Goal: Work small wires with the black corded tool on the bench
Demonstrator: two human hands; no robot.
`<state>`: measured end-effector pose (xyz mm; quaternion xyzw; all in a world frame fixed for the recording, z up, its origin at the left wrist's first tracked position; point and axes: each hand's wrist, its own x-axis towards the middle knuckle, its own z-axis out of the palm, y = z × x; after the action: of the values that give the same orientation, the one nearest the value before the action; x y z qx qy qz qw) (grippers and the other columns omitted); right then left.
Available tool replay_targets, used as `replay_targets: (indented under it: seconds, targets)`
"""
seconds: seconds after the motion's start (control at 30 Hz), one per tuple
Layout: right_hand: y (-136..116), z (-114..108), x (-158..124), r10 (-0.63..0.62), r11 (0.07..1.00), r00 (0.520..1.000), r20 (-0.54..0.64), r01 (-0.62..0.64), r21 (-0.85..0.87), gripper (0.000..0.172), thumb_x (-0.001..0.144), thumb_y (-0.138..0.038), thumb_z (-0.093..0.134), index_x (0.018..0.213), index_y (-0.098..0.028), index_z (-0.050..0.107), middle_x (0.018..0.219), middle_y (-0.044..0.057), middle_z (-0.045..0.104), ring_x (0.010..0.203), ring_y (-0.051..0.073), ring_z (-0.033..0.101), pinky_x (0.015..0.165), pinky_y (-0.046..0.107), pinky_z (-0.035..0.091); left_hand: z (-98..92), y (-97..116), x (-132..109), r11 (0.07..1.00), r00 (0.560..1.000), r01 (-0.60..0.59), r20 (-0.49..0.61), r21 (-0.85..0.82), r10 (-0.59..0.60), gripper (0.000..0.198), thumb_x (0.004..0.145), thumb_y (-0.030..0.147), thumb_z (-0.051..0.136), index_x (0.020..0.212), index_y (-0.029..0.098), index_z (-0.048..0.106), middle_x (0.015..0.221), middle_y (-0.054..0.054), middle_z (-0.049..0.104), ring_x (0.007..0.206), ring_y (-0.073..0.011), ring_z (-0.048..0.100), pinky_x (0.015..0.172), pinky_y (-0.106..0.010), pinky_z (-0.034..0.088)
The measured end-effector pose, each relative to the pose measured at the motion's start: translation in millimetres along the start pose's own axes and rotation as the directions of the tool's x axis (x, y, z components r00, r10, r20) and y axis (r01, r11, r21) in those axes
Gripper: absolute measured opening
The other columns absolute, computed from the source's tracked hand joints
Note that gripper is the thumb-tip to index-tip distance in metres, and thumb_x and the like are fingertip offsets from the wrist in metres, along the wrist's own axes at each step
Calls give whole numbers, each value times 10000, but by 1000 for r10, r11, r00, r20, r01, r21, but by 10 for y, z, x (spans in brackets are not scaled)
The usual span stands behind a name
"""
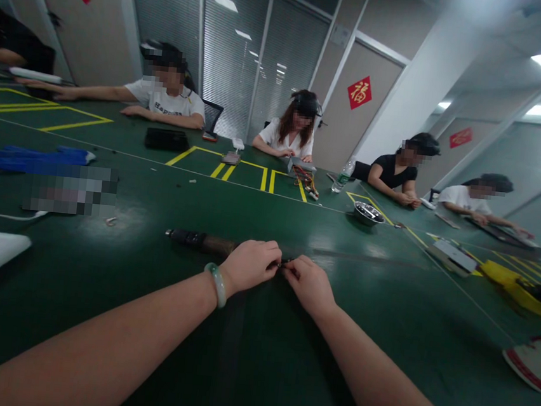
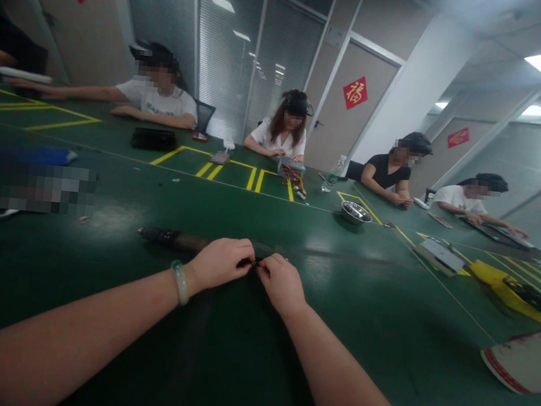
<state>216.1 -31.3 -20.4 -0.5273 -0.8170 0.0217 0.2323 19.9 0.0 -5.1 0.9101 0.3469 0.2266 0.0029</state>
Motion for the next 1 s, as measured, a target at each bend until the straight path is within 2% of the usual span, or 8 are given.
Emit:
replay_targets:
  seconds: [0.27,0.4,0.5,1.0]
  targets:
    - [27,-28,-14,4,999,1000,25,-6,43,59,863,-213,582,845,-220,637,876,4,600,776,135,565,700,258,421,-35,-1,-20,1000,1000,4,18,11,-4,34,849,231,575,866,204,586,907,-4,573,799,-158,568,682,-280,419]
    - [33,-32,-16,11,998,1000,9,-12,59,68,865,-221,583,875,-230,650,889,4,602,799,139,567,714,258,422,-17,-16,-20,1000,1000,-23,14,13,23,46,851,230,569,884,204,588,915,-7,575,826,-166,574,733,-292,426]
    - [30,-39,-19,31,997,999,-7,-30,66,69,865,-225,584,890,-235,648,887,-1,602,784,134,563,705,254,418,-7,-25,-17,1000,1000,-25,6,11,24,49,852,239,569,883,205,586,918,-5,578,810,-164,574,714,-292,427]
    - [22,-50,-27,37,999,999,7,-37,35,54,858,-215,581,851,-219,634,884,2,596,785,134,561,703,259,416,-42,0,-18,1000,1000,7,12,3,-7,64,855,252,570,889,203,591,905,-5,582,799,-155,582,694,-284,438]
